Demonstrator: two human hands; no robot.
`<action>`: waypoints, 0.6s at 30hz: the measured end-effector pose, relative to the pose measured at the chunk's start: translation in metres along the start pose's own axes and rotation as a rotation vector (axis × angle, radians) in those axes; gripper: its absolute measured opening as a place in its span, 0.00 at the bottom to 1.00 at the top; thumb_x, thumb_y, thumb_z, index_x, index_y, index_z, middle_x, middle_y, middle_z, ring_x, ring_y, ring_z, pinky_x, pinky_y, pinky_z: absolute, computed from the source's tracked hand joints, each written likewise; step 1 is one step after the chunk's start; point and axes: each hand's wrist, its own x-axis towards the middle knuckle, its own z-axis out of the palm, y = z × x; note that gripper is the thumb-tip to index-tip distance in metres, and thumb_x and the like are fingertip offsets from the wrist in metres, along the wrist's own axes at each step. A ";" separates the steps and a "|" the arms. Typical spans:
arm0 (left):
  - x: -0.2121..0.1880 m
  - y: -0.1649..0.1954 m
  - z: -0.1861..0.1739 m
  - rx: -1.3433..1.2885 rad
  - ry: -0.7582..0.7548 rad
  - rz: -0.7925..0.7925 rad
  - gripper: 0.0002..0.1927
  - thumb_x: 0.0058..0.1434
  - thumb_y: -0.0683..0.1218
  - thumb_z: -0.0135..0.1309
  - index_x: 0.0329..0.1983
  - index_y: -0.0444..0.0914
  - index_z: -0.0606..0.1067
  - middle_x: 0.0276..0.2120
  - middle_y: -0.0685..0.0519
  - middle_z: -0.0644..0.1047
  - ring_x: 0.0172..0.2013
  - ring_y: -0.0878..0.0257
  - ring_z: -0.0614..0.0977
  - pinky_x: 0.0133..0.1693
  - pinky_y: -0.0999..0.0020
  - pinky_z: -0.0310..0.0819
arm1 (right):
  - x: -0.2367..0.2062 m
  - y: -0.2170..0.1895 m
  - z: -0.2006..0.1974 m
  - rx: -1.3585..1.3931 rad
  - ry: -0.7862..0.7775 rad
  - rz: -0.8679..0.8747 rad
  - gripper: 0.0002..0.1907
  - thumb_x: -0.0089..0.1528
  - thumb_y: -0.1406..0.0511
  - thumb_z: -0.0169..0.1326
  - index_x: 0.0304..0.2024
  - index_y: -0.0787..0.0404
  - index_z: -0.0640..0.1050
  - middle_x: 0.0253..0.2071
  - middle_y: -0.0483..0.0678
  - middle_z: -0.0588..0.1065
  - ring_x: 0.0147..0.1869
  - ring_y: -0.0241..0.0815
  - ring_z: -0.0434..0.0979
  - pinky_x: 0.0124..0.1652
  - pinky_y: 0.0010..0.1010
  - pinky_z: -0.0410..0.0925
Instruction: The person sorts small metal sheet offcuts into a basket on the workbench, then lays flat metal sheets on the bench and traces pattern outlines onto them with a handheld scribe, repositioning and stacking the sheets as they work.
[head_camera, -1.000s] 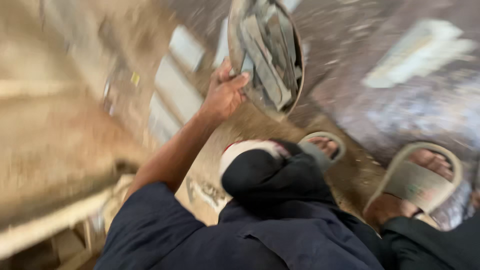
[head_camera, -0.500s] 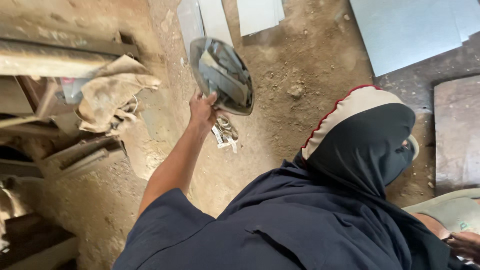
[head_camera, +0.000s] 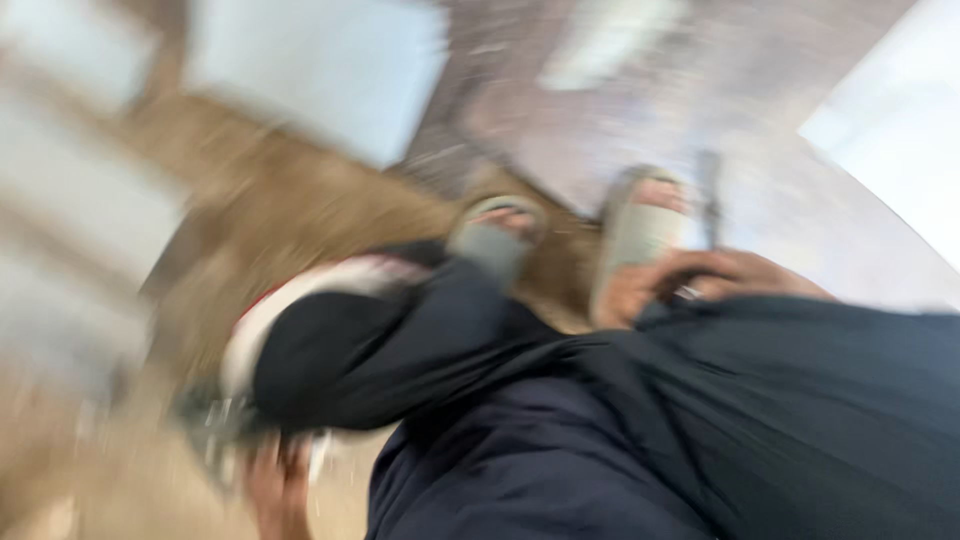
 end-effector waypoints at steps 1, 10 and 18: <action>-0.013 0.001 0.012 0.039 0.018 -0.020 0.17 0.64 0.42 0.53 0.56 0.42 0.68 0.38 0.50 0.77 0.36 0.57 0.81 0.34 0.52 0.82 | -0.021 0.007 0.000 0.267 -0.119 -0.121 0.22 0.65 0.61 0.55 0.56 0.71 0.76 0.58 0.57 0.77 0.65 0.49 0.73 0.62 0.42 0.62; -0.011 -0.048 0.254 0.459 0.030 0.118 0.20 0.64 0.45 0.59 0.58 0.39 0.71 0.39 0.48 0.77 0.38 0.53 0.79 0.37 0.51 0.78 | -0.013 0.065 -0.036 0.160 0.249 -0.381 0.18 0.64 0.64 0.59 0.54 0.66 0.79 0.53 0.51 0.79 0.59 0.40 0.77 0.57 0.34 0.67; -0.046 0.080 0.359 1.769 -0.266 1.727 0.23 0.64 0.47 0.64 0.60 0.37 0.74 0.39 0.46 0.77 0.40 0.50 0.78 0.40 0.51 0.74 | 0.065 0.100 -0.238 -0.757 1.449 -0.236 0.08 0.74 0.70 0.64 0.51 0.66 0.78 0.48 0.55 0.78 0.51 0.42 0.78 0.48 0.31 0.71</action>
